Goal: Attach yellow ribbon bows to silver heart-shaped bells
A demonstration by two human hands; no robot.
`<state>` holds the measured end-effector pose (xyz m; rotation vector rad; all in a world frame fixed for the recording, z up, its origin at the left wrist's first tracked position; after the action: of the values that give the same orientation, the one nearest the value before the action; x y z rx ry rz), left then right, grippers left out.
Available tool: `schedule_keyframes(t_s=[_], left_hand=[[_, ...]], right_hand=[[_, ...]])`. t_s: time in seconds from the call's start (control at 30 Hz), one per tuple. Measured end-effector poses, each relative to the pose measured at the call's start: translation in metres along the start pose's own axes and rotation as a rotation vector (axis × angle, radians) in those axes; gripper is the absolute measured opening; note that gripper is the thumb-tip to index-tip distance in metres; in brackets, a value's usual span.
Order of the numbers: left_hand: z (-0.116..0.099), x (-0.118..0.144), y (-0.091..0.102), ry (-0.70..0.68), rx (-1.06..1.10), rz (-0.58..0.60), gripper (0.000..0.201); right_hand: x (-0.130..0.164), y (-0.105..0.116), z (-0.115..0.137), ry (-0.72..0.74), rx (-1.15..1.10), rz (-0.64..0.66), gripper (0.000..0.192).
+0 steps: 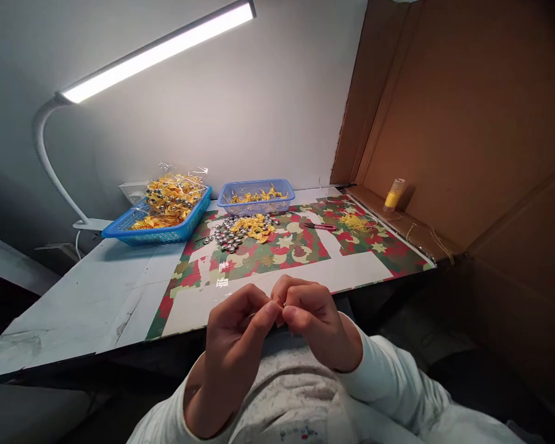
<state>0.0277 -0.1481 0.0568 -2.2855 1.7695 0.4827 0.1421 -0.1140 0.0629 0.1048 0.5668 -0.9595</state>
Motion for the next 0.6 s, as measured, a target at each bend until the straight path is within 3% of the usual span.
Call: schedule_keyframes(t_s=[0.6], left_hand=[[0.0041, -0.0009, -0.0012, 0.069, 0.104, 0.007, 0.03]], right_hand=[[0.0, 0.0014, 0.0001, 0.048, 0.075, 0.023, 0.035]])
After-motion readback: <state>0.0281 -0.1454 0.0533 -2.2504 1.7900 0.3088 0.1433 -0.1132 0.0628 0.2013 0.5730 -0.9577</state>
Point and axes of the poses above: each hand's wrist, its own x-axis away from the middle knuckle, its own y-axis out of the back of the hand, z = x × y, the point moved 5 cm from there along -x, towards the middle knuckle, and after that the axes turned 2 degrees about -y, right-handed, at the moved point
